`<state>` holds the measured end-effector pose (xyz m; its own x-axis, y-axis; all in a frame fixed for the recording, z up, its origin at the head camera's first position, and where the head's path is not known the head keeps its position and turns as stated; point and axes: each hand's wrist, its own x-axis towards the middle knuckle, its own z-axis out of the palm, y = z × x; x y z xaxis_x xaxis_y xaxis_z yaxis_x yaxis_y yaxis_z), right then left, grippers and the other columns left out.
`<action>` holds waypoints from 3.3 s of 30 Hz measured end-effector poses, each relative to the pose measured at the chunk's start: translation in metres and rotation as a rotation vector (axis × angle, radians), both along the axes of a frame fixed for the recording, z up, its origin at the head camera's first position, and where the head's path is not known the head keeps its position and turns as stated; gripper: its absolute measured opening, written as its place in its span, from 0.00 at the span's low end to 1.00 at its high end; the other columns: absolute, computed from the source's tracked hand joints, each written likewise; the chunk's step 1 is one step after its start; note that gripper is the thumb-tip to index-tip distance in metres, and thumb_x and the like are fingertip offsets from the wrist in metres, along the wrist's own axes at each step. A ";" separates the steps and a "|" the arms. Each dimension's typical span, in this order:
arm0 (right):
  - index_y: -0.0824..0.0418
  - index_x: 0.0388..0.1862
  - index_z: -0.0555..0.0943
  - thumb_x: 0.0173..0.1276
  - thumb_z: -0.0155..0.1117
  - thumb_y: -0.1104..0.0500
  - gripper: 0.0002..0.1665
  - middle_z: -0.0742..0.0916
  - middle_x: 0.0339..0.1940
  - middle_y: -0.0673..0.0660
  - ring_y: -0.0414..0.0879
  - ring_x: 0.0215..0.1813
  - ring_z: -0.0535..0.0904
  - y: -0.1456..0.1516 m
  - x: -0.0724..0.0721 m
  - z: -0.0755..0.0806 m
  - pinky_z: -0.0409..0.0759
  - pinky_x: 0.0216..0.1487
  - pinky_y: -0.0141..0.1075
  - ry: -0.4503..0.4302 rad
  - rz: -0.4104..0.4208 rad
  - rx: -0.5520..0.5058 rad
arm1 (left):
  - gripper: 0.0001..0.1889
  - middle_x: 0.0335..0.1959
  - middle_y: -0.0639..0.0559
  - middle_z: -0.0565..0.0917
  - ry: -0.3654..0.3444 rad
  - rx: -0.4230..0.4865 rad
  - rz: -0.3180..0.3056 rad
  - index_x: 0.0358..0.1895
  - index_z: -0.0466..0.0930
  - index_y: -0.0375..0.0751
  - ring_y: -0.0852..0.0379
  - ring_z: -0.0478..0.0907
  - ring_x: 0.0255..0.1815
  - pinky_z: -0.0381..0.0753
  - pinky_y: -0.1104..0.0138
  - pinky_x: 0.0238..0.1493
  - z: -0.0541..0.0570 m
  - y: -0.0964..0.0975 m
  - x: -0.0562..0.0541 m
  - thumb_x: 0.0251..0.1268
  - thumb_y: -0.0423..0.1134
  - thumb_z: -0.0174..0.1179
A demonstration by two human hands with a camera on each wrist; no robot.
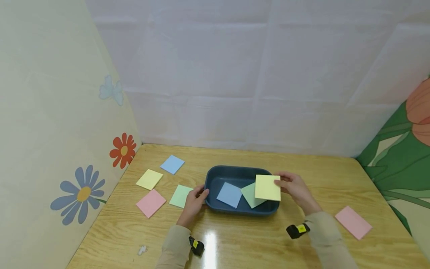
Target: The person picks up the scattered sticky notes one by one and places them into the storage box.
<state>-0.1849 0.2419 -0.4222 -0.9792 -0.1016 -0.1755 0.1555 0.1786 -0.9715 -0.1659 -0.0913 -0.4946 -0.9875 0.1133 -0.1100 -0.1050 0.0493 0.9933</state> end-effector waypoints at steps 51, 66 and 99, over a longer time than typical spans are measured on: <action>0.79 0.49 0.72 0.64 0.52 0.72 0.15 0.77 0.39 0.66 0.48 0.35 0.75 -0.041 -0.017 -0.019 0.80 0.33 0.39 0.002 0.017 0.261 | 0.25 0.54 0.32 0.72 0.038 -0.011 0.005 0.63 0.63 0.29 0.45 0.76 0.45 0.81 0.62 0.36 -0.004 0.000 0.001 0.68 0.42 0.50; 0.78 0.40 0.77 0.56 0.55 0.74 0.13 0.80 0.37 0.69 0.56 0.38 0.73 -0.051 -0.019 -0.027 0.74 0.41 0.48 0.170 0.003 0.550 | 0.26 0.55 0.33 0.72 0.036 -0.015 0.004 0.63 0.64 0.30 0.44 0.75 0.47 0.81 0.61 0.38 -0.007 -0.001 0.001 0.68 0.44 0.51; 0.77 0.44 0.77 0.57 0.59 0.70 0.15 0.83 0.34 0.66 0.51 0.30 0.80 -0.050 -0.007 -0.023 0.80 0.29 0.39 0.205 0.021 0.579 | 0.26 0.55 0.31 0.70 0.034 -0.001 -0.012 0.63 0.63 0.29 0.43 0.75 0.48 0.81 0.61 0.37 -0.007 -0.002 -0.001 0.68 0.43 0.50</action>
